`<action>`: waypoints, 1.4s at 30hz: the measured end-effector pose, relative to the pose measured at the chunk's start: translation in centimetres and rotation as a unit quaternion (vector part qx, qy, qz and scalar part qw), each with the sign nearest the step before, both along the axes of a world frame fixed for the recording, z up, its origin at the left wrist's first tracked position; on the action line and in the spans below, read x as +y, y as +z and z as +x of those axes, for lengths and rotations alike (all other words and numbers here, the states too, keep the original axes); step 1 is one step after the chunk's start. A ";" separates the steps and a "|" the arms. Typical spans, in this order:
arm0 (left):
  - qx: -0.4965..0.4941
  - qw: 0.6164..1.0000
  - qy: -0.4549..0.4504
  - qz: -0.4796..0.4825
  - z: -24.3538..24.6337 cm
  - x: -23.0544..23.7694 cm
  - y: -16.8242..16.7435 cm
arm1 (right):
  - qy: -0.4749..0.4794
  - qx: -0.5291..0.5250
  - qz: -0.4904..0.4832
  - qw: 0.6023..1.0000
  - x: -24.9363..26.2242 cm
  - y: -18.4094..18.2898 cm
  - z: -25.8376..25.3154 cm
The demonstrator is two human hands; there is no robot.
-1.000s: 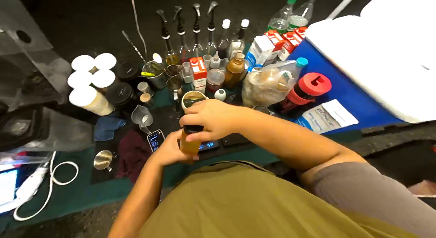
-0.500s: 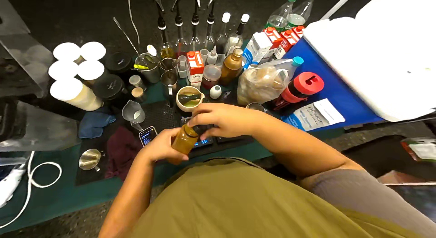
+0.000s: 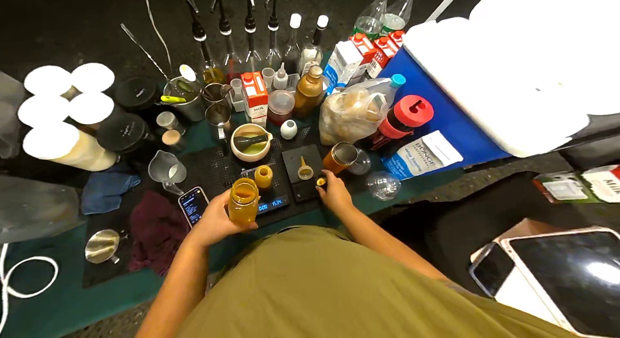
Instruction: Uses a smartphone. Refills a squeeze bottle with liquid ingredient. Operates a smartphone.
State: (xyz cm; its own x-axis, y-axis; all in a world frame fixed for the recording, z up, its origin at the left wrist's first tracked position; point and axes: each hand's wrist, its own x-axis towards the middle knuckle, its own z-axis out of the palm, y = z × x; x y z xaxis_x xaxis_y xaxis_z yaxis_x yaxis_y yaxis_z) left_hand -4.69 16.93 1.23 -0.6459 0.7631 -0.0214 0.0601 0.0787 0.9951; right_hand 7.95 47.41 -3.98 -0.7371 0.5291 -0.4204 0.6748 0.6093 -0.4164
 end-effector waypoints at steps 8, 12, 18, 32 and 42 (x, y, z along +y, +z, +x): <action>0.009 0.997 0.071 0.020 1.2 1.8 0.9 | -0.006 0.095 0.026 0.995 -0.5 -1.0 1.1; 0.039 0.992 0.117 -0.001 2.7 4.2 1.5 | 0.143 0.367 -0.136 0.909 -4.5 3.0 1.3; 0.146 0.985 0.086 0.046 4.0 7.1 -1.3 | 0.134 0.353 -0.299 0.876 -7.3 7.7 -0.4; 0.151 0.960 0.122 -0.200 -0.4 8.9 -5.3 | 0.218 0.250 0.170 0.928 0.6 8.7 -5.3; 0.240 0.949 0.185 -0.091 1.3 7.3 4.5 | 0.320 0.466 0.311 0.764 0.3 18.4 -7.9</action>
